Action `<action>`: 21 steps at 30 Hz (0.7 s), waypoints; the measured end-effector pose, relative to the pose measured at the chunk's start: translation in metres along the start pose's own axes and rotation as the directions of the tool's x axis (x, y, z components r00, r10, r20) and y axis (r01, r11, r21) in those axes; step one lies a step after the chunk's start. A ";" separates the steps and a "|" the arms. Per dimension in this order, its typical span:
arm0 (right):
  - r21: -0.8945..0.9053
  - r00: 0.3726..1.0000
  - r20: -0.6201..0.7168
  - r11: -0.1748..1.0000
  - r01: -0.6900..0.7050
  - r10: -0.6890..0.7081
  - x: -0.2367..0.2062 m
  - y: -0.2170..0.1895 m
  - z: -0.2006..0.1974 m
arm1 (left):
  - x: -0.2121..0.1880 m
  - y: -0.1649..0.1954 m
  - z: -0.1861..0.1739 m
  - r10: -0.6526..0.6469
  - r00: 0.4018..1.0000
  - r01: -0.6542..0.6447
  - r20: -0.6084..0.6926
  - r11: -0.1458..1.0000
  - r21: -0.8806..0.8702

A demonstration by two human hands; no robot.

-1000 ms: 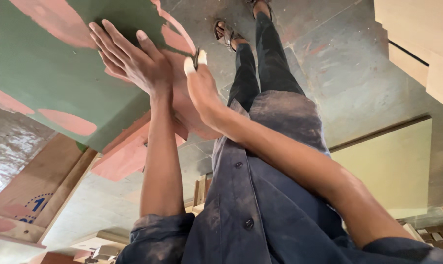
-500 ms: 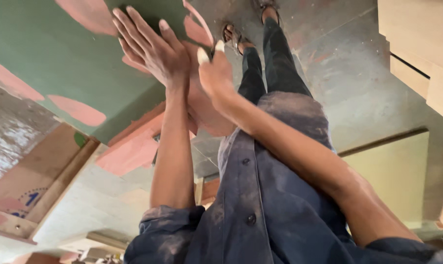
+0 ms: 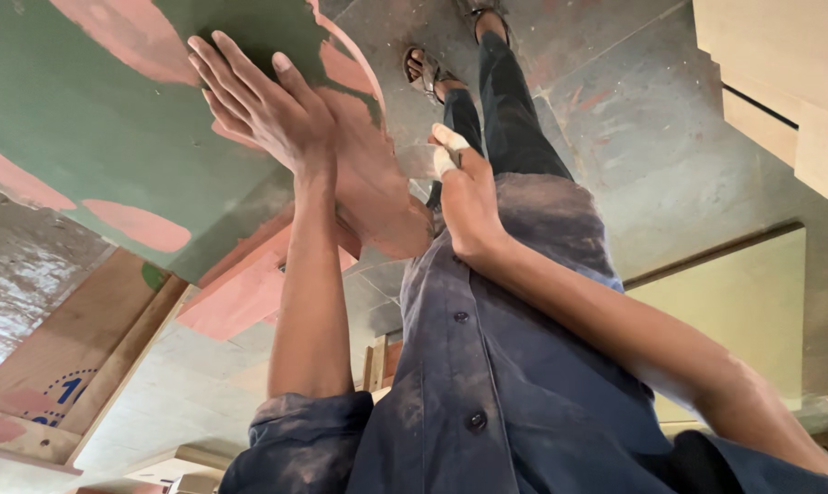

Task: The person smooths pink putty on a green board using a small metal trowel. They repeatedly spread and flatten the putty across the surface, working around a mounted metal fixture.

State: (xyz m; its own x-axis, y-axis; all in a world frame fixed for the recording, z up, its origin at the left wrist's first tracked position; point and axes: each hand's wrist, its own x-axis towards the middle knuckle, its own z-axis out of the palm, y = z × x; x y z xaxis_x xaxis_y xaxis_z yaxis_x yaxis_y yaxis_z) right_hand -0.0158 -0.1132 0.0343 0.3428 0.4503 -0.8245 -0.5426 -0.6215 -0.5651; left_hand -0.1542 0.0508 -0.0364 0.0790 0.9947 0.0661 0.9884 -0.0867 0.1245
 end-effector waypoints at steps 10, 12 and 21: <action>0.135 0.996 0.088 0.991 -0.006 -0.006 0.011 -0.024 0.034 | 0.000 0.001 -0.002 -0.006 1.000 0.006 0.004 1.000 0.016; 0.123 0.989 0.148 0.992 -0.037 0.019 0.012 -0.019 0.048 | 0.000 0.002 -0.004 -0.024 1.000 0.023 0.011 0.999 0.029; -0.217 0.994 0.069 0.974 -0.068 0.084 0.004 -0.033 0.079 | 0.003 0.001 -0.002 0.013 0.998 -0.016 -0.059 0.999 -0.049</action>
State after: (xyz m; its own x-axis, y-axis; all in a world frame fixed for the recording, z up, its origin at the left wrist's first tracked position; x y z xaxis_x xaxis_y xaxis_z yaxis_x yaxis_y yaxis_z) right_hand -0.0575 -0.0401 0.0523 0.2421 0.4394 -0.8651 -0.3856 -0.7746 -0.5013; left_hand -0.1531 0.0537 -0.0342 0.0836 0.9885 0.1261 0.9795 -0.1048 0.1722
